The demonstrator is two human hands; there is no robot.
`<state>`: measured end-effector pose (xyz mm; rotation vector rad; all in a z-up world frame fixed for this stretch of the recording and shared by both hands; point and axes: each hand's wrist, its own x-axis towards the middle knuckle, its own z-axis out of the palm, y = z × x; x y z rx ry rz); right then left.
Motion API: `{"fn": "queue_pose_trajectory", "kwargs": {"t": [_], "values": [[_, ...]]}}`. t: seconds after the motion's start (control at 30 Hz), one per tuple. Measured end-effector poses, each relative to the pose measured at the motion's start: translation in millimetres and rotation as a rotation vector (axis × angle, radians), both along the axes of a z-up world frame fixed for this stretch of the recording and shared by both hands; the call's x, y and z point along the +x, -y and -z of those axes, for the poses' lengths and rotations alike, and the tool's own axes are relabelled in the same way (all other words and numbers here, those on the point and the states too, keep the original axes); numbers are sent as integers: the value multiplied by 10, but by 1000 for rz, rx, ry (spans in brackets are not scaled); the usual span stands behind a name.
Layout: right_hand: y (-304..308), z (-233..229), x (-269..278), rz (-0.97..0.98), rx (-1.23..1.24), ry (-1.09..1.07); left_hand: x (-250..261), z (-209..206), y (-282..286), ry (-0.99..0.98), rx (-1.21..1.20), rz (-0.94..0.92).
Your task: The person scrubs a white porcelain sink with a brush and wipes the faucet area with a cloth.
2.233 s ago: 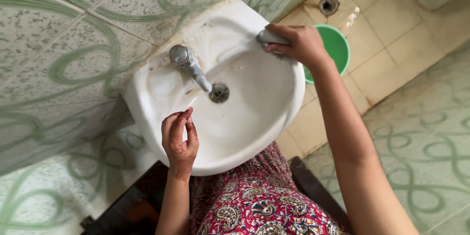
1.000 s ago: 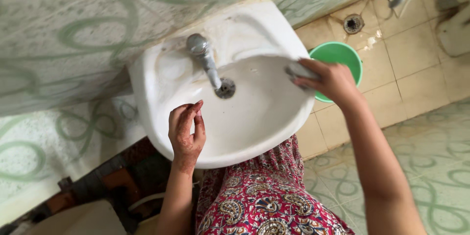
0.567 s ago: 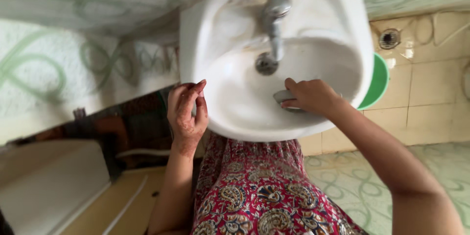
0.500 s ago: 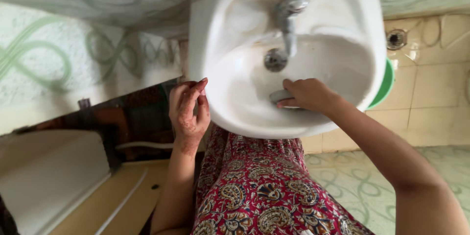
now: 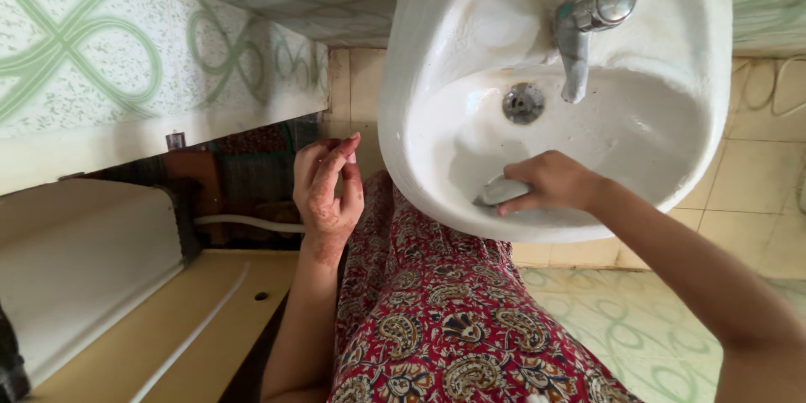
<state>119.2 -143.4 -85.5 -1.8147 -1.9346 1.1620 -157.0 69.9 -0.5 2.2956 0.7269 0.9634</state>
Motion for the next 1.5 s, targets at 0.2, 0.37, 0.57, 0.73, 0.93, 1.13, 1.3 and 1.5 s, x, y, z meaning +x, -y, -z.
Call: {"fn": "queue_pose_trajectory", "kwargs": {"t": [0.2,0.37,0.57,0.73,0.93,1.13,1.3,1.5], "values": [[-951,421,-334,416,47,-115,72,66,-6,21,-31,63],[-795,192,-260,368,237,-231,124,33,9,-45,-20,89],[-356,-142,-33,13,-436,-156,136,-24,3,-12,-15,108],[-896,331,-308,283,260,-193,143,-12,-1,-25,-26,82],[-969,226,-264,550,132,-291,126,4,-28,-30,-20,86],[-167,-182,75,42,-359,-5,-4,17,-89,-27,-12,70],[-286,-16,-137,46,-287,47,-131,6,-148,-12,-9,22],[-815,198,-426,235,-73,-292,-34,-26,-130,-21,-44,71]]}}
